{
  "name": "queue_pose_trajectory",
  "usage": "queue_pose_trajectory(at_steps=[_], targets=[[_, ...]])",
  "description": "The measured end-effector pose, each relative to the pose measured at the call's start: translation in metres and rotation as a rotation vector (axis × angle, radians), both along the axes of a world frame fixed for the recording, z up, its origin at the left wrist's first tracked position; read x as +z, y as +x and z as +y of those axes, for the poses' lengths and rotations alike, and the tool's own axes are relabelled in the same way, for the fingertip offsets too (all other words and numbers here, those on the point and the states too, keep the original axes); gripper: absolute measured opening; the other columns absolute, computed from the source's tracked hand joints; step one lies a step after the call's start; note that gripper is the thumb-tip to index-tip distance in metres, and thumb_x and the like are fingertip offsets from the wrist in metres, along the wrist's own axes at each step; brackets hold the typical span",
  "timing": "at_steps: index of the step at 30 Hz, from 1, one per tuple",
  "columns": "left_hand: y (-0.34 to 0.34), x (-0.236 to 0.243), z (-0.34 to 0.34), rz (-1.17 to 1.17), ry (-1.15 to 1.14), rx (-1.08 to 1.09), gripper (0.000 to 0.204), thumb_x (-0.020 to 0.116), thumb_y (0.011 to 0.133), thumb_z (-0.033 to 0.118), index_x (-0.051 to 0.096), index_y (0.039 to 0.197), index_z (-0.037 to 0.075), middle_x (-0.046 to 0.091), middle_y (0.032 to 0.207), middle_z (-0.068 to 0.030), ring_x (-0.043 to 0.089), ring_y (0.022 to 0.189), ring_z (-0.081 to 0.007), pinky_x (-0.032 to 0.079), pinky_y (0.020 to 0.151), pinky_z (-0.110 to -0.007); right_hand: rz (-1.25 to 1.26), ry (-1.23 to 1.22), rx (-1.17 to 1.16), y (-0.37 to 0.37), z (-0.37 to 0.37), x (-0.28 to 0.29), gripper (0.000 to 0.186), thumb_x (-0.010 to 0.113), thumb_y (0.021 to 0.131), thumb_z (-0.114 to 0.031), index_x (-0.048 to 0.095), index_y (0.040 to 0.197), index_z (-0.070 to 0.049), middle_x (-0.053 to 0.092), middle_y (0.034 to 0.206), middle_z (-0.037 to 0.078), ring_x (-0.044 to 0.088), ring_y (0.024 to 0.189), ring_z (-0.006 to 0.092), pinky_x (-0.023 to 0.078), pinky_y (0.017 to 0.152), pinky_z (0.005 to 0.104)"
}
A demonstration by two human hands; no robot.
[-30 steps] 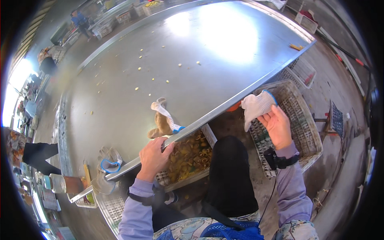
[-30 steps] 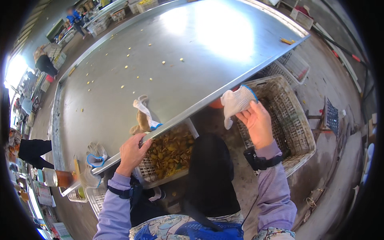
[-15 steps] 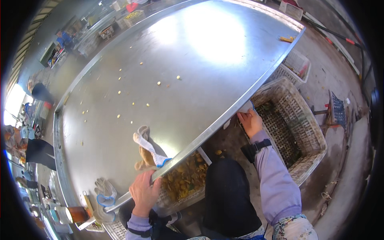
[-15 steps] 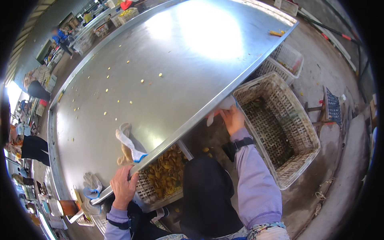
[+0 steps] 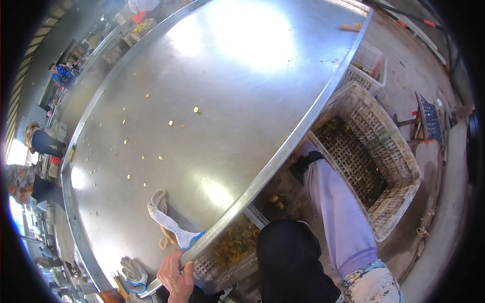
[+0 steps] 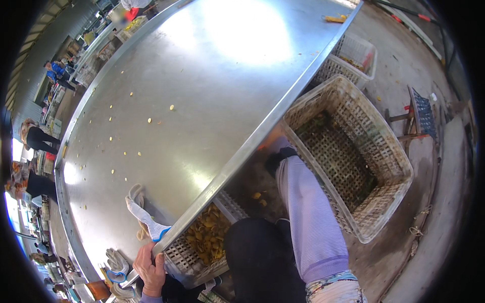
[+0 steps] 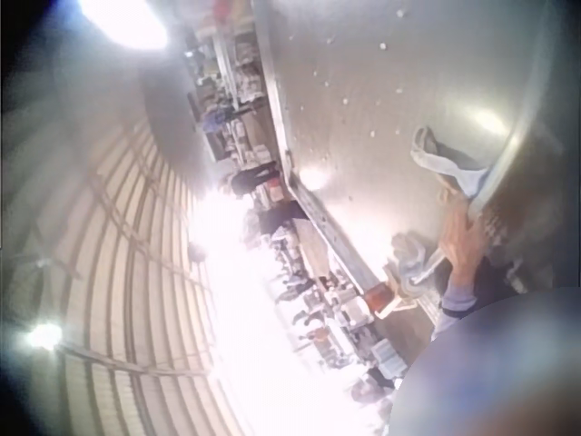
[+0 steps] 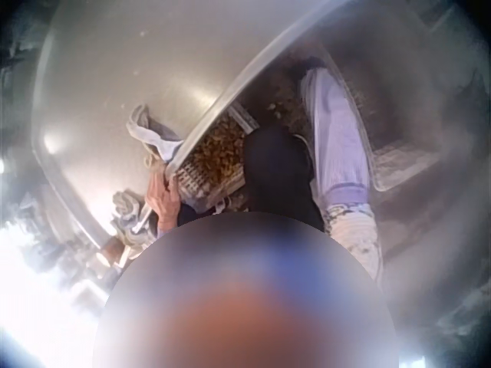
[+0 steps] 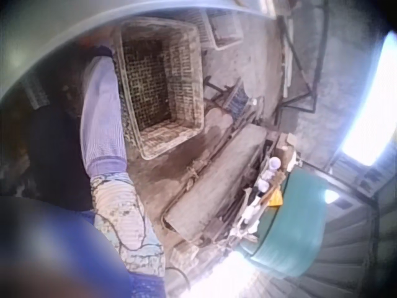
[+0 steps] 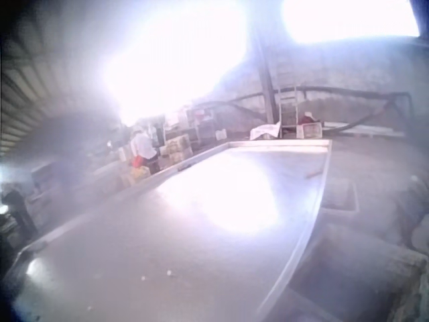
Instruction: Sorting small agricultural items on a large metal table in a processing facility.
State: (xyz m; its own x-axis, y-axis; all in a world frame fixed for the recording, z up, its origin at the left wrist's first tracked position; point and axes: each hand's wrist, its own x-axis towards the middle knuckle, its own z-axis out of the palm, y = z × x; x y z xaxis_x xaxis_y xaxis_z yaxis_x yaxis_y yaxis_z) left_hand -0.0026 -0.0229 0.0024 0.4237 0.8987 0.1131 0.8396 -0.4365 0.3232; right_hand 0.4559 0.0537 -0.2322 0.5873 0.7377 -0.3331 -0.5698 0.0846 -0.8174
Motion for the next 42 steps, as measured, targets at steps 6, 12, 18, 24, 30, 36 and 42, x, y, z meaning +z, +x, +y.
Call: queue_pose_trajectory(at_steps=[6,12,18,24,30,36,42], targets=[[0.0,-0.007,0.005,-0.004,0.088,-0.045,0.047,0.05,0.087,0.048,0.059,0.09,0.001,0.052,0.068,-0.0122,0.048,0.056,-0.0284,0.036,0.052,-0.038,-0.423,-0.407,0.252,0.003,-0.02,-0.064,0.035,0.047,0.094,-0.029,0.053,0.117,-0.004,0.06,0.109,0.012,0.06,0.096,0.0254,0.049,0.084,0.0392],[-0.01,0.003,0.008,0.06,0.085,-0.075,0.031,0.068,0.073,0.03,0.061,0.092,0.007,0.063,0.083,-0.0091,0.06,0.07,-0.0265,0.046,0.062,-0.037,-0.676,-0.385,0.34,-0.017,0.014,-0.084,0.033,0.047,0.094,-0.027,0.053,0.115,-0.003,0.061,0.108,0.012,0.06,0.096,0.0258,0.048,0.085,0.0388],[-0.005,0.006,0.006,0.071,0.033,-0.022,0.036,0.064,0.08,0.038,0.061,0.1,0.008,0.063,0.089,-0.0057,0.061,0.079,-0.0221,0.049,0.067,-0.033,-0.74,-0.273,0.288,0.001,-0.001,-0.077,0.032,0.048,0.094,-0.026,0.054,0.114,-0.002,0.061,0.107,0.012,0.06,0.096,0.0262,0.048,0.085,0.0385],[-0.01,0.006,-0.002,-0.019,0.042,-0.057,0.034,0.061,0.082,0.036,0.059,0.102,0.008,0.061,0.087,-0.0057,0.06,0.08,-0.0241,0.048,0.065,-0.034,-0.784,-0.119,0.296,-0.022,-0.055,-0.066,0.031,0.048,0.094,-0.024,0.055,0.113,-0.001,0.062,0.106,0.013,0.06,0.096,0.0266,0.048,0.085,0.0382],[-0.013,0.003,-0.005,-0.014,-0.062,-0.008,0.035,0.053,0.088,0.041,0.057,0.103,0.01,0.061,0.092,-0.0046,0.06,0.086,-0.0239,0.049,0.068,-0.035,-1.53,-0.342,0.723,-0.024,-0.111,-0.035,0.03,0.049,0.093,-0.023,0.06,0.106,0.002,0.063,0.099,0.014,0.06,0.094,0.0263,0.046,0.084,0.0366],[-0.016,0.001,0.001,-0.1,-0.023,-0.02,0.036,0.052,0.088,0.042,0.057,0.095,0.007,0.06,0.089,-0.0067,0.058,0.088,-0.0255,0.047,0.073,-0.038,-0.933,-0.288,0.653,-0.094,-0.154,0.121,0.031,0.052,0.092,-0.023,0.062,0.103,0.004,0.063,0.103,0.011,0.058,0.096,0.0191,0.044,0.084,0.0292],[-0.022,-0.007,-0.01,-0.176,0.026,0.007,0.035,0.053,0.088,0.04,0.057,0.098,0.006,0.059,0.094,-0.0077,0.057,0.094,-0.0252,0.045,0.079,-0.038,-0.926,-0.422,0.813,-0.154,-0.18,0.232,0.037,0.043,0.095,-0.024,0.053,0.123,-0.003,0.053,0.126,0.018,0.052,0.112,0.033,0.036,0.1,0.0364]])
